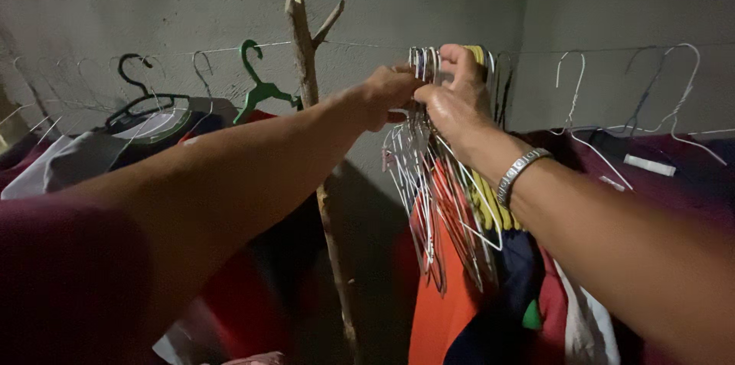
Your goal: The person packs clothes into a bag, hangs garments onto hangers on a line, and collects wire hangers from the line by hand.
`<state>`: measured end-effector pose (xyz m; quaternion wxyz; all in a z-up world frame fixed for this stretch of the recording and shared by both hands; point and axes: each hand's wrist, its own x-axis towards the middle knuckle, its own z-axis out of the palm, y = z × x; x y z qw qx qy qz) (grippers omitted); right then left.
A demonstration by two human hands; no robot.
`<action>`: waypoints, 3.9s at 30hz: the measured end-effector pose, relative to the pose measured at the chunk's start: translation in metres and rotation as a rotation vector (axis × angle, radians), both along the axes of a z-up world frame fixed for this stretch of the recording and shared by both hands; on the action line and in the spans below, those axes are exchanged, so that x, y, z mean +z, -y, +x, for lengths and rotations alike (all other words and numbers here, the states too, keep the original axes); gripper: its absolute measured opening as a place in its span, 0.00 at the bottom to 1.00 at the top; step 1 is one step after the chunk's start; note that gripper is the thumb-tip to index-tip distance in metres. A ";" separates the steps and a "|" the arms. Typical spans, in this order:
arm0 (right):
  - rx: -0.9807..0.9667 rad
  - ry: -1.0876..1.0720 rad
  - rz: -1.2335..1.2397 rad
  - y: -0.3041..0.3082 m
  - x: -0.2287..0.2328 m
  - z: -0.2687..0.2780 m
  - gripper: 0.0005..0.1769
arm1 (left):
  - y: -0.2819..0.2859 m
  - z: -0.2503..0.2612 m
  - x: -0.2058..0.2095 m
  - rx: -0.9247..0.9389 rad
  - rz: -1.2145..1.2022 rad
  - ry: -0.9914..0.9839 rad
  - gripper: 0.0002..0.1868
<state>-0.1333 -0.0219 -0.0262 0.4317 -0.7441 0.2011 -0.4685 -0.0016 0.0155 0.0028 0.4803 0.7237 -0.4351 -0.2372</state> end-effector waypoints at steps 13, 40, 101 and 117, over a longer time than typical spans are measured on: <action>0.125 0.127 0.106 0.015 0.009 0.011 0.42 | 0.030 0.032 -0.018 -0.040 -0.167 0.027 0.13; 0.157 -0.235 0.243 -0.003 -0.013 0.021 0.51 | -0.001 0.051 0.004 -0.405 -0.061 0.329 0.22; 0.331 -0.165 0.214 -0.007 -0.031 0.023 0.14 | -0.053 -0.014 -0.017 0.024 -0.223 0.188 0.25; 0.575 -0.275 0.260 -0.039 -0.064 0.006 0.23 | -0.093 -0.053 -0.068 0.300 -0.212 0.127 0.20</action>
